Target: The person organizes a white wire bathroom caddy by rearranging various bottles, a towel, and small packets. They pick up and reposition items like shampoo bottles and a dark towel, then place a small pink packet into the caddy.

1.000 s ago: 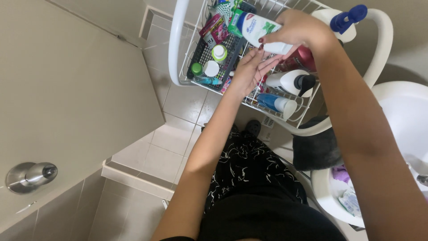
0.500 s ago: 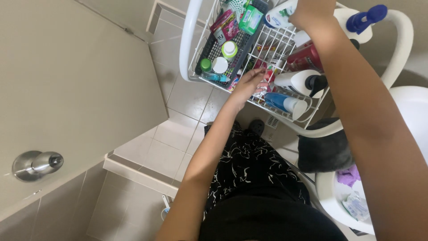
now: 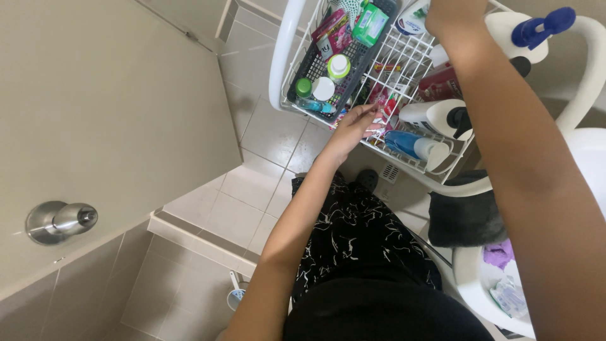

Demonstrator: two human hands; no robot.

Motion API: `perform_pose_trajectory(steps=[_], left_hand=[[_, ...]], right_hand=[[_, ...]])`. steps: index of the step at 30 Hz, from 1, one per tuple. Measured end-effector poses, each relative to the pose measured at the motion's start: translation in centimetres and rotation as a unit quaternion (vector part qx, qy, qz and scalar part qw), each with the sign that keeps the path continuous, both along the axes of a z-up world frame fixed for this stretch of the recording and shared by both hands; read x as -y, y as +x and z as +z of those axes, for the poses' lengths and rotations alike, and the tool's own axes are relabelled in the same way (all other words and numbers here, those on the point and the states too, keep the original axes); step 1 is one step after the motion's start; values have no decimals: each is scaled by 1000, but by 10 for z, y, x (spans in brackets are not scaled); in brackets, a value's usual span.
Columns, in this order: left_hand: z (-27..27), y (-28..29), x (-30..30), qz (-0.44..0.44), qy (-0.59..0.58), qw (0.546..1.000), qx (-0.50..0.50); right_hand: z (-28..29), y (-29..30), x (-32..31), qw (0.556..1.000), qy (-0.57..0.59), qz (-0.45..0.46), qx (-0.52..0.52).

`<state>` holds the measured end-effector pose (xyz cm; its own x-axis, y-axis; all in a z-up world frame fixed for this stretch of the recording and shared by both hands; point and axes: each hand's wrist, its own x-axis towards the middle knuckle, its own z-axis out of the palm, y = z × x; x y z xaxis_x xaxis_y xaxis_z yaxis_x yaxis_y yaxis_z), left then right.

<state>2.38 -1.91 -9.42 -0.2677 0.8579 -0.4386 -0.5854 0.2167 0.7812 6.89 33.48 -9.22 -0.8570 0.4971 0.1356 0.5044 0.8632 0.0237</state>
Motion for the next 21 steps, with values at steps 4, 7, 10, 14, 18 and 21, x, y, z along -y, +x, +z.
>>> perform_pose_trajectory(steps=[4, 7, 10, 14, 18, 21], left_hand=[[-8, -1, 4, 1, -4, 1000, 8], [-8, -2, 8, 3, -10, 1000, 8], [-9, -3, 13, 6, -15, 1000, 5], [-5, -5, 16, 6, -29, 1000, 1], [-3, -5, 18, 5, -35, 999, -8], [1, -7, 19, 7, -44, 999, -8]], right_hand=[[-5, -7, 13, 1000, 13, 5, -27], [1, -6, 29, 997, 41, 18, -65], [-6, -11, 29, 997, 56, 19, -51], [7, -14, 40, 996, 57, 38, -59], [5, -11, 41, 996, 22, 37, -79], [-2, -13, 33, 998, 3, 6, -69]])
